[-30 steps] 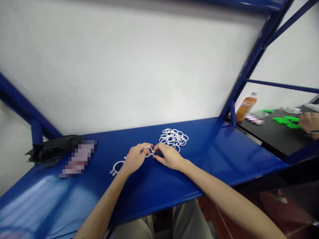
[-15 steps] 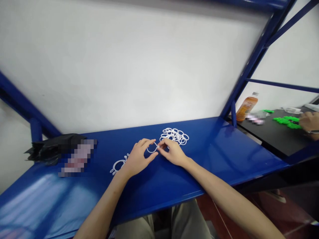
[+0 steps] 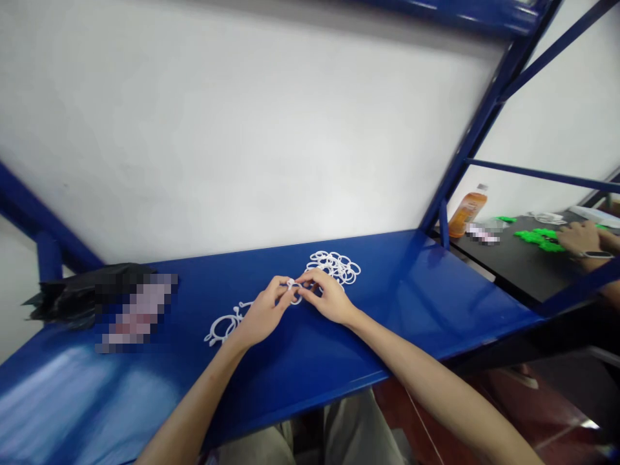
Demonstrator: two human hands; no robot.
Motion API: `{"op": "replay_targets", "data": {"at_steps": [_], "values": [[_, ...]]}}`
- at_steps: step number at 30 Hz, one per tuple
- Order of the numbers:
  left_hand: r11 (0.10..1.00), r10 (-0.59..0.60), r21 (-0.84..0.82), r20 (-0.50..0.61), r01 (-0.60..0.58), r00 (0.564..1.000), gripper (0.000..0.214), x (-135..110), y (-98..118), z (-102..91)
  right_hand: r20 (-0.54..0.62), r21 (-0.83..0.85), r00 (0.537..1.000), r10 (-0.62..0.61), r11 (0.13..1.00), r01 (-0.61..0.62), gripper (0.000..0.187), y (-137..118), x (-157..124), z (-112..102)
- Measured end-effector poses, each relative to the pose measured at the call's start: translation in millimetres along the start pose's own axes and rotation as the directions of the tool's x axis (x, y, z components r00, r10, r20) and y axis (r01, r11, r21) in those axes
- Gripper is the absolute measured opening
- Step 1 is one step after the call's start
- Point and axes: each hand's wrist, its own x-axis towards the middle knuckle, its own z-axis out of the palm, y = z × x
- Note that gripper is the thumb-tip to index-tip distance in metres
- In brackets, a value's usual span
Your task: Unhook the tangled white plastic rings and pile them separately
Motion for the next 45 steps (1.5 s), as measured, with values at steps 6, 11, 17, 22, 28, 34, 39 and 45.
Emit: {"op": "replay_targets", "data": {"at_steps": [6,11,17,22,28,34,39,45], "values": [[0.997,-0.029,-0.077,-0.099,0.021,0.995,0.038,5,-3,7.0,-0.027,-0.042,0.996,0.085,0.995,-0.087,0.014,4,-2,9],[1.0,-0.028,-0.008,-0.205,0.027,0.978,0.031,5,-4,8.5,-0.078,-0.198,0.997,-0.005,0.98,-0.01,0.011,4,-4,12],[0.979,0.072,0.2,-0.202,-0.031,0.977,0.019,0,-10,7.1,0.083,-0.43,0.991,-0.108,0.893,0.133,0.019,2,-10,12],[0.96,0.136,0.265,-0.156,-0.091,0.978,0.017,2,-12,5.2,0.16,-0.497,0.979,-0.127,0.846,0.192,0.017,0,-10,11],[0.885,0.306,0.403,-0.12,-0.235,0.945,0.033,7,-18,-1.6,0.045,-0.355,0.999,-0.014,0.934,0.029,0.022,-6,-6,5],[0.865,0.282,0.462,-0.125,-0.196,0.951,0.035,8,-25,-4.8,0.207,-0.323,0.959,-0.192,0.912,0.253,0.015,2,-2,-2],[0.785,0.176,0.618,-0.16,-0.04,0.971,0.041,6,-26,-31.8,-0.159,-0.45,0.985,-0.07,0.893,-0.009,0.009,21,6,-32],[0.639,-0.123,0.763,-0.026,0.099,0.992,0.034,-2,-33,-59.8,-0.487,-0.452,0.859,0.159,0.795,-0.403,0.01,58,15,-76]]}}
